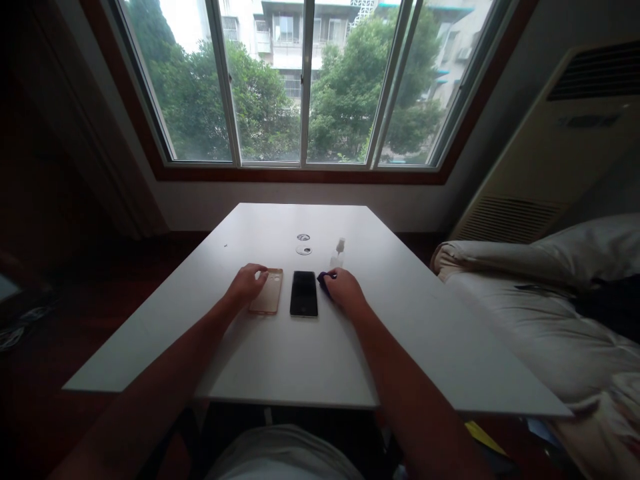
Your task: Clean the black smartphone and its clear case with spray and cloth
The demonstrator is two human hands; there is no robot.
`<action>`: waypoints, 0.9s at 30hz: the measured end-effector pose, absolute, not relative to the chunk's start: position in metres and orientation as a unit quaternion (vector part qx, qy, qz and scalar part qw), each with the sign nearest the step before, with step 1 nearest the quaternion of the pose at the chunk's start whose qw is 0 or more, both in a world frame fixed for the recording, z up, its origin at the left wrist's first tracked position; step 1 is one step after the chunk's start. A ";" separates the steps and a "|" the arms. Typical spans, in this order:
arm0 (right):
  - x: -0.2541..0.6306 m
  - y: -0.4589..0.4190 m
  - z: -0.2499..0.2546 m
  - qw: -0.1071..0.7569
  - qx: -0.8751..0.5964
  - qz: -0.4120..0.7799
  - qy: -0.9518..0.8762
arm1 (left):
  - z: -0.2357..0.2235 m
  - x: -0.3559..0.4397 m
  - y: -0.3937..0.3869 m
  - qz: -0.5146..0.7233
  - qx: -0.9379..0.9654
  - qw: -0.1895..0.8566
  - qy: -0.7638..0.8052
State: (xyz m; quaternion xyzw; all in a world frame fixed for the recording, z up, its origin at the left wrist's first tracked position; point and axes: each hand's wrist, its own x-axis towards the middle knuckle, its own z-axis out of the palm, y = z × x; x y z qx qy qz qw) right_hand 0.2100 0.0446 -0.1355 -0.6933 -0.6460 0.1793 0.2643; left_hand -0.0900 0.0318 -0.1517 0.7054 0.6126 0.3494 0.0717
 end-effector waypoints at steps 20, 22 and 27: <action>0.218 0.037 -0.129 0.154 -0.745 0.109 -0.640 | -0.161 -0.089 0.031 0.196 0.767 0.105 0.602; 0.219 0.039 -0.129 0.159 -0.743 0.117 -0.639 | -0.160 -0.088 0.030 0.161 0.778 0.107 0.598; 0.222 0.044 -0.129 0.165 -0.748 0.122 -0.631 | -0.161 -0.087 0.027 0.120 0.782 0.097 0.604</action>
